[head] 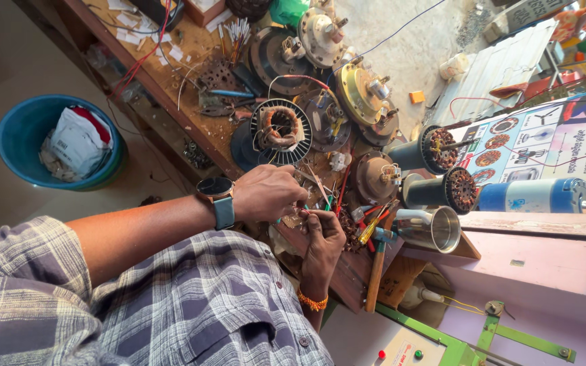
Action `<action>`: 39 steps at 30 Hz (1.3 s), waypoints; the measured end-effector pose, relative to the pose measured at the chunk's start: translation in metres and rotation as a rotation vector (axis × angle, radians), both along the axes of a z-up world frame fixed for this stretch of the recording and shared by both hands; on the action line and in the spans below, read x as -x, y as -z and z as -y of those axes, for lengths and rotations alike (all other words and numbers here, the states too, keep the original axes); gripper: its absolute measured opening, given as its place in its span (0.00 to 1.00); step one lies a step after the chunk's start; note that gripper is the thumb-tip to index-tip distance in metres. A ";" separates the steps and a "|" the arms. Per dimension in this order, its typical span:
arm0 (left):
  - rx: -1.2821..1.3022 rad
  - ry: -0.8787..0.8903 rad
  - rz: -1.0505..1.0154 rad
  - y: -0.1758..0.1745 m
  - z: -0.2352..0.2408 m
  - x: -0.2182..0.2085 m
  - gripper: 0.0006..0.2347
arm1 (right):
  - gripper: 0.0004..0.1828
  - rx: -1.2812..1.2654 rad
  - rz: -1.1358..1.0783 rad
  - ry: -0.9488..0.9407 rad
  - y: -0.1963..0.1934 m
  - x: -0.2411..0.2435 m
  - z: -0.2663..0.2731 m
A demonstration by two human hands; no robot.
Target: The person strips insulation from wires using pliers, twists the exposed ends, and connects them to a motor component on a cluttered workbench. They briefly test the connection against a green machine before returning to the bench to continue wiring.
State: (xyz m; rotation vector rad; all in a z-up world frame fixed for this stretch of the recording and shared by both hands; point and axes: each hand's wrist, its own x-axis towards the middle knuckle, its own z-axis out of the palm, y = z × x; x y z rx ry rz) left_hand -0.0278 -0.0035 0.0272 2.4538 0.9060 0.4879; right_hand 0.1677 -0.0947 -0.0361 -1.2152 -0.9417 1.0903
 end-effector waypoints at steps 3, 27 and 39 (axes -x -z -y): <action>-0.030 -0.016 0.035 -0.001 -0.005 0.004 0.09 | 0.06 -0.004 0.017 0.070 -0.002 -0.002 -0.005; 0.016 0.309 0.147 -0.028 -0.037 0.027 0.06 | 0.08 -0.047 0.100 0.189 -0.008 -0.030 0.004; -0.090 0.535 0.142 -0.003 -0.026 -0.008 0.09 | 0.15 -0.067 0.740 0.070 -0.047 -0.077 0.031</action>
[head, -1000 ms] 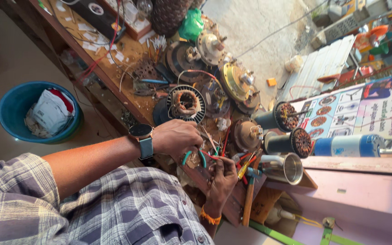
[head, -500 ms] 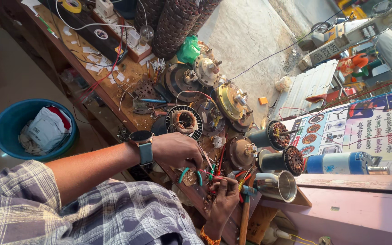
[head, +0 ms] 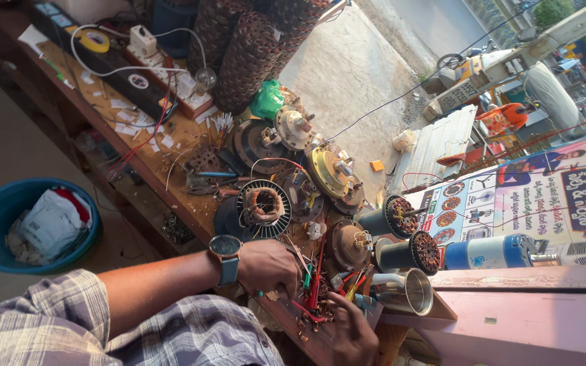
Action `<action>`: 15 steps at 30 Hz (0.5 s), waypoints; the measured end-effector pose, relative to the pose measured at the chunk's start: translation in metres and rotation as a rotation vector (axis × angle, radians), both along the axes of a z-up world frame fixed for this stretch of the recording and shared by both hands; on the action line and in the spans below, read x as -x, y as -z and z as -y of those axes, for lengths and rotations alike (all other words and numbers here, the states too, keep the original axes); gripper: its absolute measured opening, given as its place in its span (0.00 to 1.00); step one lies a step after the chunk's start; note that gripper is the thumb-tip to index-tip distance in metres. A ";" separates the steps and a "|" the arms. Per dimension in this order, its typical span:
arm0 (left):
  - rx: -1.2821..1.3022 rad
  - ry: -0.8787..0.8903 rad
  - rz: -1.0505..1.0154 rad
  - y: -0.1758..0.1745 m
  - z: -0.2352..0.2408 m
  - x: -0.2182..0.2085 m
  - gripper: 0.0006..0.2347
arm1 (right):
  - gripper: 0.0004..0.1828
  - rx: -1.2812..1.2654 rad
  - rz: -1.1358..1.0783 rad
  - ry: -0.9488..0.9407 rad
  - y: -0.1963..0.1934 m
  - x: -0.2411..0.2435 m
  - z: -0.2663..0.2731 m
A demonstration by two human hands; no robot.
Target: The person strips insulation from wires using pliers, twists the exposed ends, and connects them to a motor component on a cluttered workbench. They briefly test the connection against a green machine before returning to the bench to continue wiring.
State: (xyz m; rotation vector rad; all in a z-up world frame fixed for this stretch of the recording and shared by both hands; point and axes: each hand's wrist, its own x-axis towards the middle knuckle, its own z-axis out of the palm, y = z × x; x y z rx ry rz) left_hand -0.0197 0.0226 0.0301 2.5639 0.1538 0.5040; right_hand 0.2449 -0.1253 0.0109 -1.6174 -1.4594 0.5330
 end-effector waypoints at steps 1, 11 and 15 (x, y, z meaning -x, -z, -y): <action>0.013 0.000 0.018 0.002 0.000 -0.002 0.11 | 0.16 0.053 0.012 -0.027 0.003 0.007 -0.005; -0.083 -0.114 -0.131 -0.003 -0.008 -0.004 0.05 | 0.16 0.283 -0.166 -0.173 0.064 0.032 -0.021; 0.059 -0.066 -0.002 -0.011 -0.011 0.001 0.08 | 0.14 0.180 -0.112 -0.219 0.099 0.004 -0.024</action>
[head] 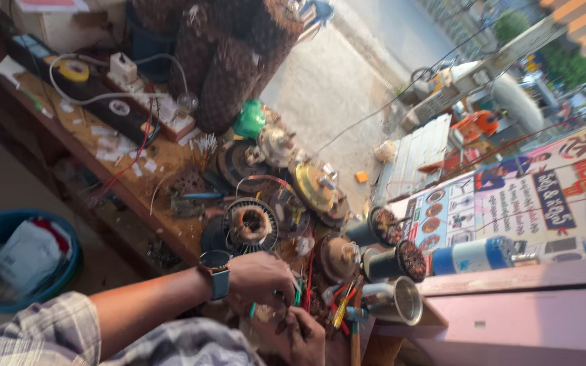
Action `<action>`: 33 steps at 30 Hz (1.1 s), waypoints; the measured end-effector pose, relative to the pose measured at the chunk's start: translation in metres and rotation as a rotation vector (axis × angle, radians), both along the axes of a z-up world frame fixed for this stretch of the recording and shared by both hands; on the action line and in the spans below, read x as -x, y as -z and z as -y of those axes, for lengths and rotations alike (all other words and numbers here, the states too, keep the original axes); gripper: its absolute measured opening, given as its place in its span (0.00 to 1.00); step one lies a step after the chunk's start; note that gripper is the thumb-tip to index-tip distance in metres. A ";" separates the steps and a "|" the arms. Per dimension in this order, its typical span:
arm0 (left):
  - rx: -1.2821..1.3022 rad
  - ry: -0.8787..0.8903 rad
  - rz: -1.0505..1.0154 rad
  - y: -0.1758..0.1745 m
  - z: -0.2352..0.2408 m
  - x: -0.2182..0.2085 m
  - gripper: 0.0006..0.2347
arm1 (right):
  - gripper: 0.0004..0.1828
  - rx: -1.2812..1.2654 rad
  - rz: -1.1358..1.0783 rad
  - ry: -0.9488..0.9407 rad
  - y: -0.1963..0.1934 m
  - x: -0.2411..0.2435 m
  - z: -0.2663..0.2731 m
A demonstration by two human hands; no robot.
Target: The person strips insulation from wires using pliers, twists the exposed ends, and connects them to a motor component on a cluttered workbench. They briefly test the connection against a green machine before returning to the bench to continue wiring.
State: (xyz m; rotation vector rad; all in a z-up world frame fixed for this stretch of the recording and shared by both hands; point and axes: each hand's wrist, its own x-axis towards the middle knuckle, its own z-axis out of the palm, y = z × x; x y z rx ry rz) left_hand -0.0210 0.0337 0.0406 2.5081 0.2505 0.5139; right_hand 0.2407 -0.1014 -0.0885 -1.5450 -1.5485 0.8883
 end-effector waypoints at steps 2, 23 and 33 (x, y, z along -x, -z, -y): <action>0.171 0.046 -0.009 -0.006 -0.008 0.003 0.08 | 0.14 -0.061 -0.093 -0.067 0.009 -0.016 -0.011; 1.540 0.038 0.453 0.065 0.011 -0.017 0.14 | 0.15 0.017 -0.529 0.241 -0.068 0.090 -0.015; 1.482 -0.102 0.593 0.031 0.010 -0.021 0.11 | 0.12 -0.059 -0.624 0.218 -0.094 0.098 -0.029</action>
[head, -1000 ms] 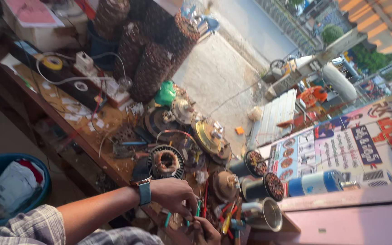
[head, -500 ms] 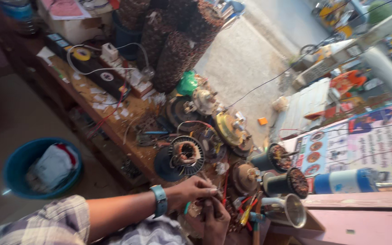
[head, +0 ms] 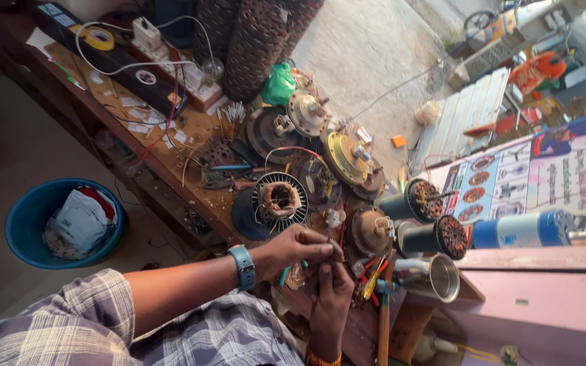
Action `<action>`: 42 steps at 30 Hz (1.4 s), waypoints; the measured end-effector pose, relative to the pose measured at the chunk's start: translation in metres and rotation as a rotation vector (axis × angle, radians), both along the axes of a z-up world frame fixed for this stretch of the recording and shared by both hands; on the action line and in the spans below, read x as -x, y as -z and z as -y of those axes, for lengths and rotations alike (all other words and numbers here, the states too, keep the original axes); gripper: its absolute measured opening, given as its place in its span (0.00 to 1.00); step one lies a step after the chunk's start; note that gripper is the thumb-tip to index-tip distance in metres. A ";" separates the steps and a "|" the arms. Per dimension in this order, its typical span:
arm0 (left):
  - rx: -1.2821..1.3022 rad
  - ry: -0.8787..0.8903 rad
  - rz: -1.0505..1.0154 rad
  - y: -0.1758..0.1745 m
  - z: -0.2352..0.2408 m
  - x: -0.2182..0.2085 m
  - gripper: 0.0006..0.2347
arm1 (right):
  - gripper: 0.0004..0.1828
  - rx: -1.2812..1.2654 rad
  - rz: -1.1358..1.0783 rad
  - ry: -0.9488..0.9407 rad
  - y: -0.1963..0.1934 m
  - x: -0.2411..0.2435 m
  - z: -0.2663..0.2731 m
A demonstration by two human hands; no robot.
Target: The person strips insulation from wires using pliers, twists the exposed ends, and connects them to a motor component on a cluttered workbench. They briefly test the connection against a green machine before returning to the bench to continue wiring.
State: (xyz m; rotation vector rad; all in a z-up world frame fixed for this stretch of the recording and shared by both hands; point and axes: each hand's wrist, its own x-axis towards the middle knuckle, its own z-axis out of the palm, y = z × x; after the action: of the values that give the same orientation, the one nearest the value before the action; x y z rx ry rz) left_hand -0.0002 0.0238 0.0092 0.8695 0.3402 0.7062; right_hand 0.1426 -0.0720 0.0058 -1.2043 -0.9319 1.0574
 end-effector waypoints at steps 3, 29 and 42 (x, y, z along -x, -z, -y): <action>-0.057 -0.079 0.005 -0.016 -0.005 -0.003 0.11 | 0.12 0.038 0.097 0.100 -0.015 0.009 -0.010; 0.062 -0.028 0.105 -0.010 -0.022 0.010 0.14 | 0.12 -0.074 -0.071 0.085 -0.034 0.026 -0.028; -0.024 -0.658 0.166 -0.052 -0.069 0.043 0.10 | 0.17 0.158 0.166 -0.050 0.033 0.019 0.028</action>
State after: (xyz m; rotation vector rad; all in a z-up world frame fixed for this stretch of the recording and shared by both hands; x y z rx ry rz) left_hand -0.0432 0.0928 0.0611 0.7114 0.4750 1.3849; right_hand 0.1238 -0.1000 -0.0272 -1.4227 -1.0256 1.0991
